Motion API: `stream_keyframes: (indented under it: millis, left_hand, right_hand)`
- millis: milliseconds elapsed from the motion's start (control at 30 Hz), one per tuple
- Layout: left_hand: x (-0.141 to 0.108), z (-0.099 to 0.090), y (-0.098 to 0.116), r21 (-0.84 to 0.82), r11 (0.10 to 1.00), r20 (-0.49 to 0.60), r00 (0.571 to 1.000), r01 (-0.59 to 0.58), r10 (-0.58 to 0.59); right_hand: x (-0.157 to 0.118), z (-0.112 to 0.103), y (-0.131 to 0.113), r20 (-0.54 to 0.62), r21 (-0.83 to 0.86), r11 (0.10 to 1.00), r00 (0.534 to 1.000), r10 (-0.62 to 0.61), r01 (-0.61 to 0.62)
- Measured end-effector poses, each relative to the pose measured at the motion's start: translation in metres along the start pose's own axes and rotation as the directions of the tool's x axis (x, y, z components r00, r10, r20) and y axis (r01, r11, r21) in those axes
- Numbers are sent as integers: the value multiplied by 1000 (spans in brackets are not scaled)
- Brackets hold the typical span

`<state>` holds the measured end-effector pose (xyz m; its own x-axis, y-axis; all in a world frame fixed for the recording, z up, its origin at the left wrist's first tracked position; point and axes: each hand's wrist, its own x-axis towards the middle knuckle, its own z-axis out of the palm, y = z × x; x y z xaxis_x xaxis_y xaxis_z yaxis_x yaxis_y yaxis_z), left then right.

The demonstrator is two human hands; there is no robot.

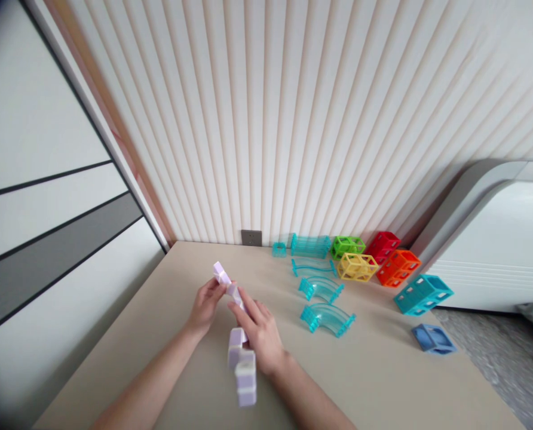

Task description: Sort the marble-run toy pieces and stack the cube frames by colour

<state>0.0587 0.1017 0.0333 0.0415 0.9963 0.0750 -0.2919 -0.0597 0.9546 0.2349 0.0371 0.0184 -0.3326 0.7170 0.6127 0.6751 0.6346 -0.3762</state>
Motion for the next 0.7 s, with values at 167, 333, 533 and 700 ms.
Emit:
stream_keyframes:
  millis: [167, 333, 533, 700]
  left_hand:
    - [0, 2, 2, -62, 997, 2, 999, 48, -48]
    - [-1, 4, 3, -124, 985, 12, 992, 122, -122]
    - [1, 0, -6, -140, 965, 5, 975, 221, -222]
    - [2, -4, -10, -82, 947, 33, 951, 310, -308]
  right_hand:
    - [12, -18, -8, 139, -113, 978, 977, -160, 176]
    - [22, -32, -6, 180, -137, 958, 957, -227, 253]
    - [25, -32, -7, 180, -104, 942, 938, -297, 319]
    - [24, -29, -8, 141, -263, 876, 914, -380, 404]
